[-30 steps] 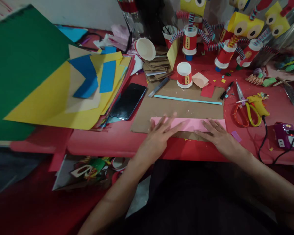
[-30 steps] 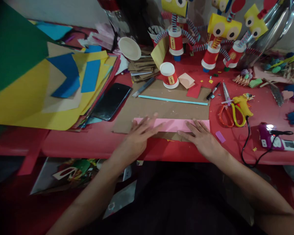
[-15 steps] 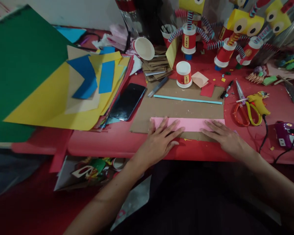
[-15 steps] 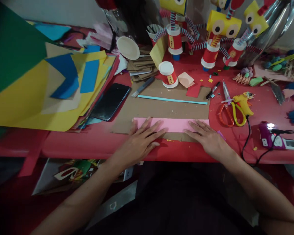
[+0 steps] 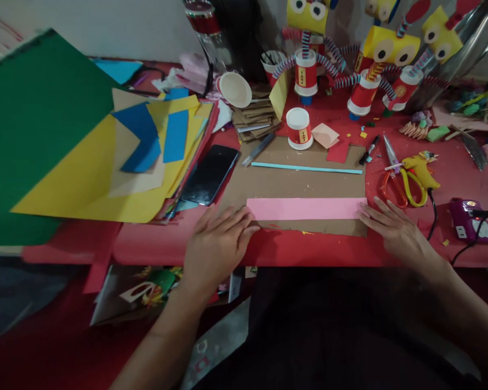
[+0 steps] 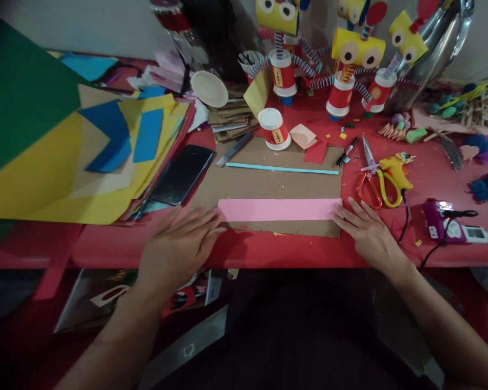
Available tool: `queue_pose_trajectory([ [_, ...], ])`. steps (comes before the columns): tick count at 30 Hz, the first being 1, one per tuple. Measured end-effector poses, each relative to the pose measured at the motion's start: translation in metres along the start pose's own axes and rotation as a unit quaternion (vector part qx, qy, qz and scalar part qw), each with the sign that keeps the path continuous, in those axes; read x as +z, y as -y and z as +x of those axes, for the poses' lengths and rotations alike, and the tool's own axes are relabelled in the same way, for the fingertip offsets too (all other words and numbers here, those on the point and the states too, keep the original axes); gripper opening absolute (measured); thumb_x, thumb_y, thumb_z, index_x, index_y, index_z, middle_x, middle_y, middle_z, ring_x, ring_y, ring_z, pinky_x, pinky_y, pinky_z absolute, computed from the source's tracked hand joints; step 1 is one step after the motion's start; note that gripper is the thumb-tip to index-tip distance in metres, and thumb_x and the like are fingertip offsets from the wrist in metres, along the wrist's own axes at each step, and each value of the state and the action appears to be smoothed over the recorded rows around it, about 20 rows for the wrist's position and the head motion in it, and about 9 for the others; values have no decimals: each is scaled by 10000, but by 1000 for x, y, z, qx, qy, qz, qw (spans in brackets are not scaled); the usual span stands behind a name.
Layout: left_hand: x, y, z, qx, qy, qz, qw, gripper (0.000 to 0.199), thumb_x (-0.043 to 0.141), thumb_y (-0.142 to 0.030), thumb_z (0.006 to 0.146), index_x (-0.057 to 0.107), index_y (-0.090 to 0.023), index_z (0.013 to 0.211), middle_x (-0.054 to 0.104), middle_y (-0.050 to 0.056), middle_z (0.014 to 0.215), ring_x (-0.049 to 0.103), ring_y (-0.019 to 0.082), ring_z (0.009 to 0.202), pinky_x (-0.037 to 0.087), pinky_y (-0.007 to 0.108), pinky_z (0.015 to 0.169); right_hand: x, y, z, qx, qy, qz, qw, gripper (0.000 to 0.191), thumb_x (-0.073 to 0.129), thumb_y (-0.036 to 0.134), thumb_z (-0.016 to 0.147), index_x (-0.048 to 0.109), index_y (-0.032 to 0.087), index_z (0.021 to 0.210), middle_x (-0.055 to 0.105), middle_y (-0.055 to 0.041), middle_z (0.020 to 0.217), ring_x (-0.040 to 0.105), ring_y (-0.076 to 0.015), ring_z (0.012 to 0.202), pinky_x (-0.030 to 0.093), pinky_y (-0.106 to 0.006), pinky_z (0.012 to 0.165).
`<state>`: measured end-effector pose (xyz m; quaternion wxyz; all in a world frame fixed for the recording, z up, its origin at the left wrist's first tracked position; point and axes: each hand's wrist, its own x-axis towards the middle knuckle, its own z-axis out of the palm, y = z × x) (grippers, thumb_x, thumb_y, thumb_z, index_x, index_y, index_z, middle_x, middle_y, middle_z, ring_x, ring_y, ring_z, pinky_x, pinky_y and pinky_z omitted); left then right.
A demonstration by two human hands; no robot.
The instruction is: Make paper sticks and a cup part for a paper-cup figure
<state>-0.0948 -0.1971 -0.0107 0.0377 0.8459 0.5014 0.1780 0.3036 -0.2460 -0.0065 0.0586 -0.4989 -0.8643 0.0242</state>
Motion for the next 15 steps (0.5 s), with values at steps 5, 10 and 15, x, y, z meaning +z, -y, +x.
queue_pose_trajectory([
  [5, 7, -37, 53, 14, 55, -76, 995, 273, 510, -252, 916, 705, -224, 1106, 719, 88, 1207, 604, 284, 1206, 443, 491, 1059, 4, 3, 3, 3, -16, -8, 1000, 840, 363, -120, 678, 522, 230, 1425, 537, -29, 1477, 301, -271, 1483, 406, -578, 1141],
  [10, 25, -60, 97, 31, 174, -98, 979, 248, 588, -166, 819, 659, -144, 1055, 680, 141, 1120, 609, 301, 1083, 478, 469, 956, 11, 6, 2, 26, -23, -4, 999, 781, 381, -114, 670, 596, 186, 1358, 533, -101, 1481, 246, -310, 1501, 422, -569, 1126],
  [15, 25, -51, 106, -10, 188, -187, 964, 68, 711, -189, 692, 661, -217, 727, 678, 55, 769, 637, 262, 802, 487, 367, 762, 8, 12, 8, 52, -93, 21, 994, 779, 391, -76, 732, 517, 258, 1424, 471, -110, 1513, 267, -313, 1499, 423, -590, 1109],
])
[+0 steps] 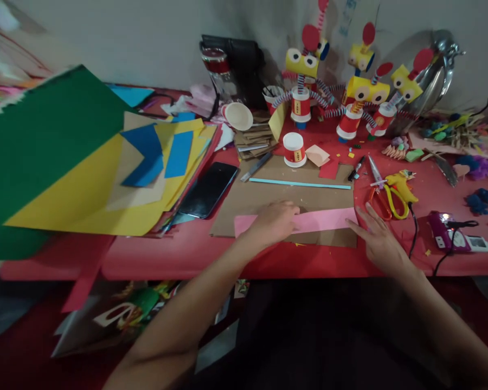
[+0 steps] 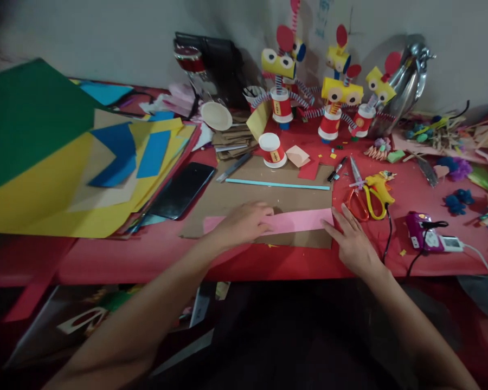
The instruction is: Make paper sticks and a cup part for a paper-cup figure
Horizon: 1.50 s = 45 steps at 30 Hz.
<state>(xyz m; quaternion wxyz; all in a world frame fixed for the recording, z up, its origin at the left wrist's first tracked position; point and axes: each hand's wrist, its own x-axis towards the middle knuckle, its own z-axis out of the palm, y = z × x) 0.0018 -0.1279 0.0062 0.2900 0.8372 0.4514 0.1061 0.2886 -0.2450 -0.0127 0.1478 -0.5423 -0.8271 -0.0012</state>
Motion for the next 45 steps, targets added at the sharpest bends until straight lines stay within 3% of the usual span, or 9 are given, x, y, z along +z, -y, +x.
queue_pose_trajectory([
  [3, -13, -3, -3, -50, -79, -200, 975, 108, 750, -232, 671, 650, -230, 632, 631, 10, 626, 588, 190, 630, 441, 283, 617, -16, 15, 23, 34, -153, 56, 986, 640, 438, 26, 858, 468, 305, 1433, 564, -114, 1377, 507, -266, 1334, 493, -510, 1052],
  [6, -25, -17, 0, -96, -211, -474, 850, 148, 795, -234, 636, 691, -208, 739, 693, 9, 730, 608, 160, 658, 463, 256, 607, -28, 36, 64, 127, -279, 167, 937, 380, 550, 240, 917, 549, 261, 1296, 598, -144, 1251, 582, -269, 1189, 570, -430, 889],
  [9, -24, -32, 13, -122, -263, -657, 697, 281, 833, -159, 565, 686, -197, 802, 720, -10, 785, 630, 130, 658, 501, 241, 628, -21, 54, 107, 159, -154, 353, 909, 346, 574, 432, 891, 587, 229, 1171, 658, -124, 1147, 661, -228, 923, 562, -370, 747],
  [13, -9, -38, 34, -162, -257, -738, 602, 374, 813, -77, 521, 695, -183, 859, 707, -26, 682, 640, 125, 610, 518, 239, 627, 12, 62, 139, 161, 4, 486, 859, 356, 521, 529, 863, 607, 191, 790, 646, -19, 730, 569, -151, 649, 442, -270, 602],
  [19, 1, -27, 52, -195, -208, -736, 614, 302, 837, -38, 474, 663, -133, 701, 705, 34, 615, 643, 146, 555, 517, 244, 553, 30, 54, 138, 194, 28, 525, 829, 374, 559, 544, 804, 572, 187, 695, 543, 21, 644, 450, -114, 595, 338, -241, 552],
  [32, -52, 45, 55, -161, -385, -711, 566, 200, 801, -21, 617, 658, -151, 668, 693, -4, 630, 693, 130, 679, 555, 218, 703, -2, 26, 132, 163, 248, 461, 837, 336, 619, 510, 773, 569, 198, 656, 449, 55, 559, 361, -87, 515, 220, -231, 480],
  [35, -51, 40, 55, -124, -396, -722, 554, 112, 749, -151, 765, 651, -185, 722, 739, 14, 785, 708, 135, 842, 562, 213, 759, -3, 26, 134, 196, 176, 482, 836, 325, 620, 510, 777, 580, 202, 681, 501, 42, 605, 399, -94, 541, 267, -236, 501],
  [40, -26, 16, 48, -102, -253, -697, 664, 197, 655, -307, 866, 644, -226, 1045, 696, 92, 1203, 655, 214, 1135, 566, 339, 908, 6, 37, 136, 216, 57, 528, 819, 292, 606, 481, 796, 590, 204, 707, 553, 23, 659, 463, -116, 603, 345, -252, 563],
  [45, -9, 6, 41, -142, -294, -665, 672, 296, 687, -365, 830, 624, -263, 1101, 680, 56, 1189, 672, 156, 1018, 550, 271, 865, 8, 44, 134, 187, -57, 573, 796, 213, 616, 422, 845, 637, 211, 820, 619, 10, 771, 533, -127, 692, 410, -257, 641],
])
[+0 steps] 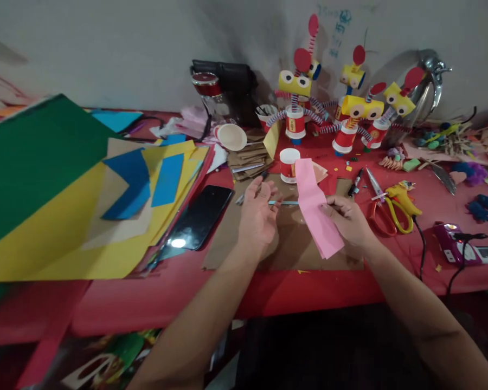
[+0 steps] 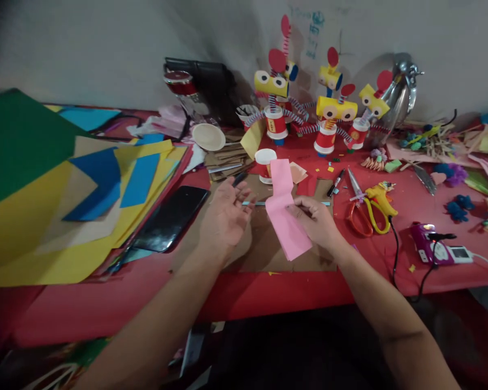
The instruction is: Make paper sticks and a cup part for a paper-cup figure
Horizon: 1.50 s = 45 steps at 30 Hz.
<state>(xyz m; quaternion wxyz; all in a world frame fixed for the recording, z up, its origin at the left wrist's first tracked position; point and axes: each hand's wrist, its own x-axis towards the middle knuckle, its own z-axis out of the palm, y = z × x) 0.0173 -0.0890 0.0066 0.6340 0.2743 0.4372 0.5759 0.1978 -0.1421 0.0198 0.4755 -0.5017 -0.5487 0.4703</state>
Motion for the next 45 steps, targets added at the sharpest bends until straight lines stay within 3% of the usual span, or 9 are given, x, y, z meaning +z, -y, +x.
queue_pose_trajectory([
  [5, 11, -2, -20, -154, 141, -8, 978, 410, 851, -475, 623, 670, -164, 818, 706, 52, 781, 653, 170, 687, 537, 274, 614, 5, -4, -4, 21, 101, 51, 993, 235, 653, 434, 857, 659, 200, 838, 620, 4, 787, 539, -120, 685, 422, -247, 626],
  [11, 16, -6, -29, 19, 123, 6, 992, 327, 884, -283, 582, 668, -193, 810, 687, -19, 735, 595, 115, 623, 502, 241, 600, 9, -4, -7, 2, 198, 69, 978, 246, 725, 338, 800, 650, 214, 1000, 670, -17, 975, 617, -158, 897, 490, -299, 795],
  [16, 8, -8, -9, 162, 8, -10, 987, 227, 833, -274, 651, 643, -217, 762, 677, -32, 747, 624, 110, 712, 505, 222, 686, 9, -3, -8, 56, 234, -25, 970, 244, 655, 397, 838, 580, 192, 730, 542, 43, 678, 543, -106, 644, 435, -247, 625],
  [22, 7, -2, -1, 44, 59, 35, 997, 342, 860, -262, 553, 620, -206, 789, 690, -11, 721, 637, 155, 666, 509, 281, 643, 17, -14, -5, 118, 173, -54, 976, 376, 572, 529, 856, 496, 210, 672, 520, 56, 577, 485, -81, 507, 384, -220, 518],
  [29, -4, -3, 17, 157, -32, 30, 987, 365, 811, -281, 600, 593, -224, 886, 661, -17, 772, 637, 158, 724, 513, 299, 727, 21, -10, -10, 77, 171, -217, 958, 186, 552, 279, 903, 618, 198, 749, 584, 55, 567, 485, -81, 496, 354, -218, 554],
  [35, -1, -8, 14, 232, 46, 45, 971, 523, 786, -214, 647, 576, -308, 1117, 650, 1, 1018, 629, 197, 1026, 495, 315, 915, 10, 0, -16, 20, 81, -441, 893, 284, 524, 306, 927, 653, 204, 696, 644, -2, 593, 550, -137, 551, 327, -253, 566],
  [39, -1, -5, 12, 123, 12, 27, 992, 384, 773, -182, 619, 597, -253, 952, 665, -11, 884, 639, 172, 821, 521, 302, 771, -34, -5, -33, -16, -29, -505, 863, 290, 418, 203, 927, 697, 200, 1008, 745, -76, 914, 665, -203, 770, 452, -296, 706],
  [42, -1, -1, 13, 46, -4, 26, 999, 335, 766, -141, 587, 595, -220, 864, 663, -19, 787, 622, 154, 707, 509, 286, 678, -74, -13, -48, -24, -141, -609, 780, 354, 431, 188, 899, 660, 126, 1161, 700, -180, 1079, 636, -301, 1010, 475, -418, 886],
  [45, 1, 3, 13, 15, 13, 30, 999, 328, 761, -139, 581, 599, -209, 857, 663, -21, 761, 621, 149, 691, 494, 280, 667, -99, -23, -59, 9, -166, -675, 719, 368, 431, 164, 879, 657, 94, 1160, 681, -208, 1060, 617, -329, 1019, 475, -484, 915],
])
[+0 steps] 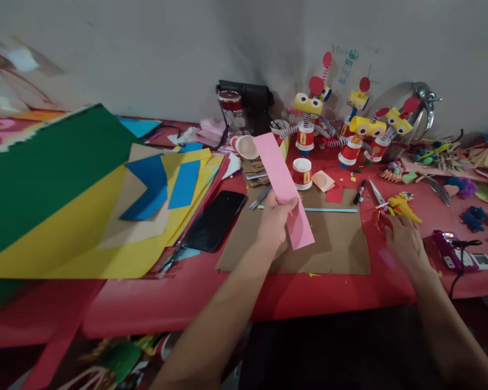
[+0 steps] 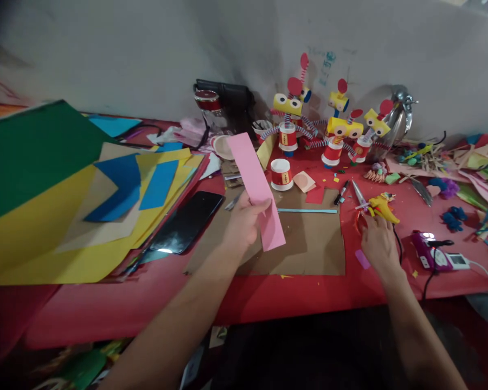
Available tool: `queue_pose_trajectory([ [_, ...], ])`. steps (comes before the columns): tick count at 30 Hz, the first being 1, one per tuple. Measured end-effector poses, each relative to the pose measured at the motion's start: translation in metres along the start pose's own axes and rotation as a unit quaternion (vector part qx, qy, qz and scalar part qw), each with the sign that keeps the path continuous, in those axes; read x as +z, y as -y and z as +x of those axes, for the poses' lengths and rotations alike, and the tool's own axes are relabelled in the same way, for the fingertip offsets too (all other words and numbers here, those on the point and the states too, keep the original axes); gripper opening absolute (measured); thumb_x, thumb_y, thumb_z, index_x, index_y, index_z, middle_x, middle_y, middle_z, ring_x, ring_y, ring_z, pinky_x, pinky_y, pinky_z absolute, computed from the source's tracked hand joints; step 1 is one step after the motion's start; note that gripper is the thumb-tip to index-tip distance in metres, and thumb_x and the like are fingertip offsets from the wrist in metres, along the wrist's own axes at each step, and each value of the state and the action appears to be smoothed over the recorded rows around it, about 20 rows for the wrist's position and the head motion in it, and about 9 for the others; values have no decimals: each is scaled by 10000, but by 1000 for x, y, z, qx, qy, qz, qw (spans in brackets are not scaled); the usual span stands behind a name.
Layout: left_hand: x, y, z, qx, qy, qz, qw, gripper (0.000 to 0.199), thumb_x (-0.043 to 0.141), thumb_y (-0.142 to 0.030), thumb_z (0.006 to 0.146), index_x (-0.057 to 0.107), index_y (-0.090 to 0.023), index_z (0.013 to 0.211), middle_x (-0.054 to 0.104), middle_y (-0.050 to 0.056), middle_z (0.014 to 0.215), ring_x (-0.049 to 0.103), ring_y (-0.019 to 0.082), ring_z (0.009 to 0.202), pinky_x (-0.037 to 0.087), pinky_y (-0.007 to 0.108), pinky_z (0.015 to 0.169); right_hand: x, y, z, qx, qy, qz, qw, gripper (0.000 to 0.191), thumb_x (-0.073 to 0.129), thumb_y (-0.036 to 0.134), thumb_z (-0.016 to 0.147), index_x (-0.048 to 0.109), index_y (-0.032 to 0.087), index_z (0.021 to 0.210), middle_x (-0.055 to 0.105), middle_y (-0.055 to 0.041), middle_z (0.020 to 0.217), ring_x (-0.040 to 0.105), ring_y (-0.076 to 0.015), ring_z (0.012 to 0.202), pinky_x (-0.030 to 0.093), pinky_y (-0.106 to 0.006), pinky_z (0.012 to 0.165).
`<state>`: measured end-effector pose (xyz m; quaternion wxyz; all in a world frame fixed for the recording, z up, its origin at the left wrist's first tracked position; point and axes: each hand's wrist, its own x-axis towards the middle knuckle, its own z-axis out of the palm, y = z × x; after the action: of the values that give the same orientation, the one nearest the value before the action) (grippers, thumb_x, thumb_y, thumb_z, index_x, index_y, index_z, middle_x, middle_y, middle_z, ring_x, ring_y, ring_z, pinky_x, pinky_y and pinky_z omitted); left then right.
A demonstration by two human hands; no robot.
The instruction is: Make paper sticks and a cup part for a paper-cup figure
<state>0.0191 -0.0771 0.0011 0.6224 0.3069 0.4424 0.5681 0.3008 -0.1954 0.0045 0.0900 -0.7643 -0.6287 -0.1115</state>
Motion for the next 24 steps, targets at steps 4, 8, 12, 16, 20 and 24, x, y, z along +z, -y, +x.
queue_pose_trajectory([
  [4, 2, 4, -2, -3, 9, 3, 1000, 340, 759, -148, 569, 599, -206, 864, 663, -22, 760, 624, 155, 705, 486, 288, 692, 6, -10, -4, 4, 28, -27, 999, 366, 426, 120, 853, 664, 100, 1130, 688, -189, 1020, 629, -310, 991, 489, -463, 903],
  [8, 2, 5, -1, 4, 2, 6, 1000, 338, 761, -162, 561, 606, -203, 859, 669, -13, 770, 628, 166, 712, 489, 304, 701, 5, -15, 1, 28, 62, -20, 997, 462, 454, 73, 790, 624, 143, 1214, 680, -155, 1089, 645, -281, 986, 496, -404, 884],
  [12, 2, 5, 1, 2, -9, -3, 1000, 302, 744, -139, 566, 604, -205, 826, 671, -7, 756, 630, 170, 699, 496, 310, 689, -5, -16, 13, 78, 118, -9, 990, 496, 546, 158, 758, 579, 126, 1252, 670, -165, 1069, 666, -290, 906, 502, -372, 772],
  [16, 0, 7, 4, 1, -6, 8, 1000, 280, 711, -120, 594, 615, -211, 841, 673, -11, 755, 632, 169, 692, 499, 305, 674, -19, -5, 24, 131, 180, -4, 975, 526, 599, 257, 746, 548, 99, 1245, 683, -143, 907, 675, -318, 859, 479, -374, 714],
  [20, -1, 8, 5, 3, -23, 18, 1000, 268, 676, -108, 611, 613, -219, 847, 678, -15, 756, 630, 167, 688, 496, 292, 655, -29, 0, 28, 146, 184, 32, 972, 558, 624, 344, 723, 538, 136, 1234, 685, -129, 954, 675, -312, 884, 477, -373, 726],
  [24, 2, 9, 5, 31, -37, 33, 998, 251, 665, -116, 646, 608, -215, 869, 675, -14, 798, 629, 165, 727, 496, 292, 690, -30, -10, 23, 167, 131, 98, 972, 578, 632, 380, 688, 543, 191, 1227, 682, -59, 870, 662, -255, 749, 472, -349, 666],
])
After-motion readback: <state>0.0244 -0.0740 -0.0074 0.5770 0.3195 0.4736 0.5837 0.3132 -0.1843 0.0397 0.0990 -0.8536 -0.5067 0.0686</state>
